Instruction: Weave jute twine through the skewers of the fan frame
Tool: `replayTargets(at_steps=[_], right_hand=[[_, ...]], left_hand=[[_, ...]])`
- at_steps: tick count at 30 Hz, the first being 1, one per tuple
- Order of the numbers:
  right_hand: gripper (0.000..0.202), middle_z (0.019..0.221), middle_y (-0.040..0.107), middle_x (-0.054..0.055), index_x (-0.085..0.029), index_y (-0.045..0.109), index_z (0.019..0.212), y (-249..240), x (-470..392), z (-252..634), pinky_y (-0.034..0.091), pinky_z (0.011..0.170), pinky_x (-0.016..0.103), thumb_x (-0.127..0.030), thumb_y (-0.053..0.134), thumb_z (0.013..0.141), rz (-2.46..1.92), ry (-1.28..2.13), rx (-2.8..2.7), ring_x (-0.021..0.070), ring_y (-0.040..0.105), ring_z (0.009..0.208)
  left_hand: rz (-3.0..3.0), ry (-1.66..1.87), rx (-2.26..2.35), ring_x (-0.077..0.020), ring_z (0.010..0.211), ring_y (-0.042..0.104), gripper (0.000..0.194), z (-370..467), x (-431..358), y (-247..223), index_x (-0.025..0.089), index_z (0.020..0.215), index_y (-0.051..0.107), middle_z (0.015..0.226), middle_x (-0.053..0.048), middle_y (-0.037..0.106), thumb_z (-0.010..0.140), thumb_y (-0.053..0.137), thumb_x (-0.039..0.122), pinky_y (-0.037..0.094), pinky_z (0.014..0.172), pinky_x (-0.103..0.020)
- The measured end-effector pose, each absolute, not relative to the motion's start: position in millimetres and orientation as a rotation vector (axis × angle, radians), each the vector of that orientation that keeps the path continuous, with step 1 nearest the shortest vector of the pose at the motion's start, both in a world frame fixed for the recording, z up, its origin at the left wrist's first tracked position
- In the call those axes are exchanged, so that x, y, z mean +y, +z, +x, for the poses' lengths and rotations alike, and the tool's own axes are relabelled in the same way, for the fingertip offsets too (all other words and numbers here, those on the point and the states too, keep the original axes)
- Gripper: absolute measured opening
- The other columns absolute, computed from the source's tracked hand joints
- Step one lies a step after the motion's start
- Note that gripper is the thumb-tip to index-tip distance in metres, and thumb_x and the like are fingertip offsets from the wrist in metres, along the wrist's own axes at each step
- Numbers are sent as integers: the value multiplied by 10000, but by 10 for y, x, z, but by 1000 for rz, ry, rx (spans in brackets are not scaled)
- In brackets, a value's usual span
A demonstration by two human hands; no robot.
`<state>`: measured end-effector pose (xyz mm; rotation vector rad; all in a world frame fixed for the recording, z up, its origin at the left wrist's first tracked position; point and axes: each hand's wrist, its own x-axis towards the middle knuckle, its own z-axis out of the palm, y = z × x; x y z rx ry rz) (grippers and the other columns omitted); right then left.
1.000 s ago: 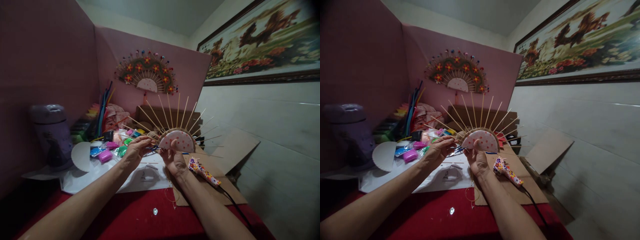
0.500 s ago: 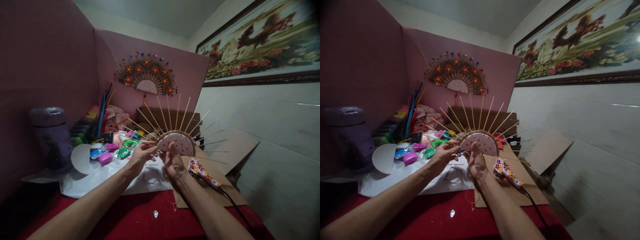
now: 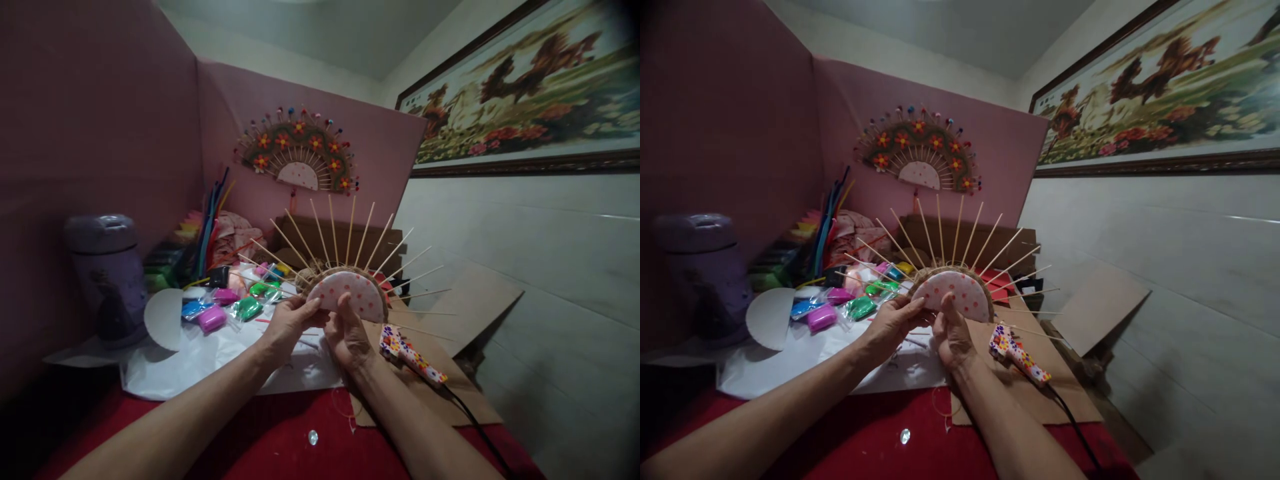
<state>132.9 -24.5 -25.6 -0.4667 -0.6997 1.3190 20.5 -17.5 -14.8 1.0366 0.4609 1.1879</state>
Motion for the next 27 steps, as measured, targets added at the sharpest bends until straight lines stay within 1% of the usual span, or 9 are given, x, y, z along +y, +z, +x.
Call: replayTargets(at_steps=[4,8,11,13,17,21,25,27], right_hand=[[412,746,711,-30,-237,669,888,-186,-265,1325,510,691,283,-427,802,547,-410,1357,-591,169,632,779],[415,737,716,-26,-232,661,943,-136,-295,1322,509,657,299,-399,790,586,-401,1403,-577,164,625,684],[387,698,710,-26,-227,665,914,-136,-282,1345,498,591,278,-416,781,596,-419,1421,-570,157,618,651],[342,687,706,-38,-232,667,867,-149,-261,1367,494,578,252,-405,786,597,-433,1411,-528,141,623,662],[314,686,706,-57,-220,659,773,-182,-230,1395,496,574,218,-382,817,555,-438,1429,-419,99,612,616],[317,670,703,-63,-223,657,787,-189,-237,1385,498,557,231,-358,823,552,-389,1434,-440,100,600,580],[308,599,678,-85,-233,656,797,-190,-246,1376,493,552,225,-357,817,565,-420,1405,-461,92,586,538],[294,610,683,-83,-231,656,789,-197,-243,1378,493,558,224,-356,812,574,-431,1396,-462,93,593,549]], left_hand=[[1030,1210,470,-163,626,650,242,186,-179,-117,64,771,677,698,-111,706,704,704,294,502,626,-265],[1048,1225,443,-157,644,652,195,167,-176,-104,73,791,666,730,-97,705,693,713,235,503,630,-261],[1003,1252,394,-175,680,668,177,159,-182,-82,95,775,640,735,-74,700,656,735,185,506,632,-261],[943,1284,380,-191,693,679,200,153,-181,-65,115,793,620,741,-59,701,646,741,175,513,633,-272],[881,1301,373,-212,725,688,191,133,-165,-53,124,816,615,767,-70,713,676,723,197,528,652,-295],[884,1276,366,-206,760,687,146,125,-155,-58,104,825,645,812,-93,723,720,684,198,532,681,-288],[852,1269,375,-201,749,686,148,139,-164,-56,94,818,668,800,-103,727,703,690,184,532,679,-281],[845,1266,382,-202,746,686,151,143,-171,-58,92,808,675,800,-107,728,688,699,180,533,679,-281]])
